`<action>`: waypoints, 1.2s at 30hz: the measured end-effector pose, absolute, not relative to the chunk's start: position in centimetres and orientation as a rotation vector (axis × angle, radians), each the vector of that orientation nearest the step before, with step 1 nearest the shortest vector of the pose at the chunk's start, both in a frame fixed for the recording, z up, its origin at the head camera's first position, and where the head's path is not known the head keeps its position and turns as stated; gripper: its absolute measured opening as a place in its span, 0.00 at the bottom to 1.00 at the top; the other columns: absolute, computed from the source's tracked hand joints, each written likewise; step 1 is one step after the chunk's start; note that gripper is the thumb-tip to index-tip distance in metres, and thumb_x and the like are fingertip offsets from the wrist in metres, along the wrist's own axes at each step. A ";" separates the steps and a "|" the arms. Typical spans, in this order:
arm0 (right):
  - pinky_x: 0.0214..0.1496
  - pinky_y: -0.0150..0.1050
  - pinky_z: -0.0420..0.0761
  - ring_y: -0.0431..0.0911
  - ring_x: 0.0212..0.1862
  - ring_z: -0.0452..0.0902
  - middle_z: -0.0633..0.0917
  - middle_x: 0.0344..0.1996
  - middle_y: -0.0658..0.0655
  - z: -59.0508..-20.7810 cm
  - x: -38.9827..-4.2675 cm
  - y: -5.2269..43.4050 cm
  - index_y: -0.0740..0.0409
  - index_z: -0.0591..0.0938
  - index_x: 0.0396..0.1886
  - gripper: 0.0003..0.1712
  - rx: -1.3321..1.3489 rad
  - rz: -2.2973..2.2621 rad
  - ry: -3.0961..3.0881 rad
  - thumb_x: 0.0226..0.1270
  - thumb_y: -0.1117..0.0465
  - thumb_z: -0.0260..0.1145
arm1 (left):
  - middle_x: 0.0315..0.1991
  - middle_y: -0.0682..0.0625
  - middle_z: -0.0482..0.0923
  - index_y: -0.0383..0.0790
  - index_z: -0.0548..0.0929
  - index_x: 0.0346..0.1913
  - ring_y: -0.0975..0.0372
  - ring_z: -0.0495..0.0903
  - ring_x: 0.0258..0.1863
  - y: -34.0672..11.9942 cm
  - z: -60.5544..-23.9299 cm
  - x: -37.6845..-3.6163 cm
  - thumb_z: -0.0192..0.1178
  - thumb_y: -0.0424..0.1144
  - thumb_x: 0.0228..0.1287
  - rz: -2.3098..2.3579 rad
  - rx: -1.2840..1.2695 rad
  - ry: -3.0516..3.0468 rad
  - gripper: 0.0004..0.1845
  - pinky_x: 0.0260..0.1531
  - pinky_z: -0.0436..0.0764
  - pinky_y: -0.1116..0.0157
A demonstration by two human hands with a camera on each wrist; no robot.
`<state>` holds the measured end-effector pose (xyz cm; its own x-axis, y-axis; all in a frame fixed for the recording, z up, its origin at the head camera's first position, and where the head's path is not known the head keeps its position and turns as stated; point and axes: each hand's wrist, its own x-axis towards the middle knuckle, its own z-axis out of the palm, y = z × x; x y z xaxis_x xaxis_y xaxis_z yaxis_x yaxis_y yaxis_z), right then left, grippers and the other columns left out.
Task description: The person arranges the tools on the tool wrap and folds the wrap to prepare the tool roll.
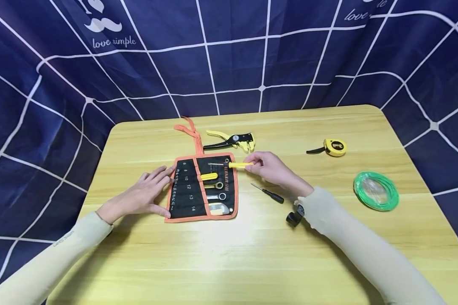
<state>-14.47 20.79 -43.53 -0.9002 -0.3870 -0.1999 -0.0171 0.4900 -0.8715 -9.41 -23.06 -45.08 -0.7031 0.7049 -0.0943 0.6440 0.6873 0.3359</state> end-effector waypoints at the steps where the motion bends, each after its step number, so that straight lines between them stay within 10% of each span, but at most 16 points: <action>1: 0.29 0.32 0.73 0.45 0.32 0.72 0.80 0.33 0.56 -43.5 -14.5 20.5 0.68 0.87 0.56 0.12 -0.342 -1.382 2.363 0.79 0.67 0.70 | 0.87 0.34 0.51 0.38 0.73 0.66 0.33 0.52 0.83 -23.1 -45.0 -9.4 0.78 0.71 0.53 0.414 1.082 2.681 0.51 0.64 0.66 0.34; 36: 0.39 0.34 0.80 0.47 0.38 0.81 0.89 0.39 0.58 -44.3 -15.3 15.5 0.66 0.89 0.53 0.12 -0.307 -1.406 2.395 0.73 0.67 0.73 | 0.86 0.32 0.50 0.37 0.73 0.68 0.35 0.52 0.84 -23.4 -45.2 -9.2 0.78 0.70 0.55 0.428 1.089 2.687 0.50 0.64 0.67 0.35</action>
